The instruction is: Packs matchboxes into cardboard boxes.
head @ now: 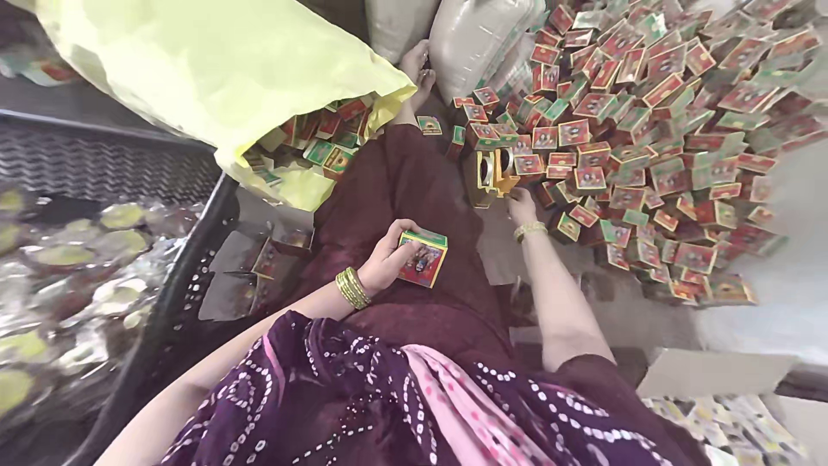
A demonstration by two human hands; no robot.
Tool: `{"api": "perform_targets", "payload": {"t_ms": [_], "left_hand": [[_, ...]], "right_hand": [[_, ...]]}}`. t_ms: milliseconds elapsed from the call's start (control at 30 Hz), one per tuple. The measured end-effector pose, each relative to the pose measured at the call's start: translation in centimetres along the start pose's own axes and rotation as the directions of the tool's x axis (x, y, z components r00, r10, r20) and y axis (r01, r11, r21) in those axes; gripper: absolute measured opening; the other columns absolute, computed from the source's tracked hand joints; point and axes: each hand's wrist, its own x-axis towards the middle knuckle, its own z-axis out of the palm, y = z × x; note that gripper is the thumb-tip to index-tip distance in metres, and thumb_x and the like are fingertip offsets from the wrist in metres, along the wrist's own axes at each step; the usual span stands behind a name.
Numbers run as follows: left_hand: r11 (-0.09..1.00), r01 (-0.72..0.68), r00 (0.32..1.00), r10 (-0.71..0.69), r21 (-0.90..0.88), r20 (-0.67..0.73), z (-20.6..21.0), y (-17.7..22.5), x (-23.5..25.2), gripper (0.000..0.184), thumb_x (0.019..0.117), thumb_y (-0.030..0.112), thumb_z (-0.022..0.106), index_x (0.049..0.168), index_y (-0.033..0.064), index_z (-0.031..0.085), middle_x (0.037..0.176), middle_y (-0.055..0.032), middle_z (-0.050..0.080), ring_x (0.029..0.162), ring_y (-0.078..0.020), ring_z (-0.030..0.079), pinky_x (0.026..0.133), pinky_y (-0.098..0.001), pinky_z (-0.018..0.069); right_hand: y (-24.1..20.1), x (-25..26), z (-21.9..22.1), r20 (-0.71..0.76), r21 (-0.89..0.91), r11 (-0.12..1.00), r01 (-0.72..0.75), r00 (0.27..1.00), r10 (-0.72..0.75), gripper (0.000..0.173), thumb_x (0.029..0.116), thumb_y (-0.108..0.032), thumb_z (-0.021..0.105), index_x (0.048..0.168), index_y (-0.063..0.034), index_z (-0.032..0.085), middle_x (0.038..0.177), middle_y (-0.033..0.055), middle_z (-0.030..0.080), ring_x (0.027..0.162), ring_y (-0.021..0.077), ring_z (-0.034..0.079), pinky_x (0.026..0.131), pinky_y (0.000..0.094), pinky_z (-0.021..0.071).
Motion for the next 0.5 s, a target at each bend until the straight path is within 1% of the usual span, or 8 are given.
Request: {"api": "perform_targets", "payload": {"t_ms": [67,133,233,300,367,433,500], "left_hand": [[1.000,-0.021,1.000,0.021,0.005,0.004,-0.1,-0.1,0.3,0.034,0.1042,0.024,0.046,0.128,0.0007,0.049,0.117,-0.0057,0.066,0.100,-0.0091,0.067,0.086,-0.0304,0.0588],[1.000,-0.028,1.000,0.028,-0.011,0.007,-0.2,-0.1,0.6,0.032,0.1044,0.022,0.046,0.128,0.0004,0.049,0.117,-0.0060,0.066,0.098,-0.0100,0.068,0.084,-0.0306,0.0596],[1.000,-0.021,1.000,0.021,-0.012,0.012,-0.3,-0.2,1.0,0.032,0.1041,0.021,0.045,0.128,0.0002,0.048,0.115,-0.0060,0.067,0.096,-0.0103,0.068,0.083,-0.0306,0.0601],[1.000,-0.014,1.000,0.014,-0.002,0.018,-0.4,-0.3,1.2,0.033,0.1045,0.022,0.046,0.128,-0.0003,0.049,0.114,-0.0059,0.066,0.097,-0.0098,0.068,0.084,-0.0304,0.0597],[1.000,-0.003,1.000,0.003,-0.008,0.021,-0.5,-0.4,1.4,0.032,0.1043,0.022,0.046,0.128,0.0006,0.049,0.114,-0.0055,0.066,0.096,-0.0097,0.068,0.083,-0.0302,0.0599],[1.000,0.001,1.000,0.000,-0.014,0.028,-0.6,-0.4,1.5,0.031,0.1045,0.022,0.046,0.128,0.0017,0.048,0.114,-0.0046,0.067,0.094,-0.0088,0.068,0.080,-0.0289,0.0598],[1.000,-0.005,0.999,0.006,-0.015,0.035,-0.6,-0.4,1.5,0.031,0.1050,0.022,0.046,0.128,0.0019,0.048,0.113,-0.0043,0.067,0.093,-0.0083,0.068,0.080,-0.0283,0.0598]], "right_hand": [[1.1,3.7,0.8,0.046,-0.076,0.997,0.022,0.999,-0.019,0.051,0.1022,-0.022,0.063,0.147,-0.0007,0.048,0.136,0.0217,0.063,0.125,0.0359,0.062,0.105,0.0557,0.0486],[1.4,6.4,1.6,0.108,-0.122,0.992,0.037,0.994,-0.024,0.050,0.1030,-0.020,0.061,0.146,0.0015,0.048,0.140,0.0247,0.059,0.130,0.0379,0.058,0.110,0.0559,0.0452],[0.6,8.7,2.3,0.174,-0.256,0.964,0.076,0.984,-0.031,0.044,0.1022,-0.023,0.060,0.137,0.0031,0.058,0.132,0.0287,0.062,0.124,0.0431,0.060,0.106,0.0618,0.0459],[0.4,9.7,2.7,0.185,-0.305,0.950,0.074,0.983,-0.017,0.041,0.1007,-0.026,0.063,0.131,0.0017,0.063,0.127,0.0283,0.065,0.121,0.0435,0.061,0.105,0.0628,0.0458],[0.1,10.2,2.9,0.152,-0.323,0.946,0.017,0.988,0.034,0.043,0.0950,-0.031,0.072,0.126,-0.0012,0.068,0.123,0.0273,0.067,0.117,0.0440,0.063,0.102,0.0648,0.0474],[-0.3,10.5,2.9,0.117,-0.316,0.947,-0.051,0.989,0.092,0.047,0.0867,-0.035,0.080,0.121,-0.0043,0.072,0.121,0.0253,0.068,0.116,0.0430,0.064,0.101,0.0651,0.0482],[-0.6,10.4,2.6,0.106,-0.305,0.948,-0.088,0.986,0.126,0.049,0.0836,-0.037,0.083,0.120,-0.0057,0.073,0.122,0.0252,0.068,0.117,0.0430,0.063,0.101,0.0666,0.0472]]}}
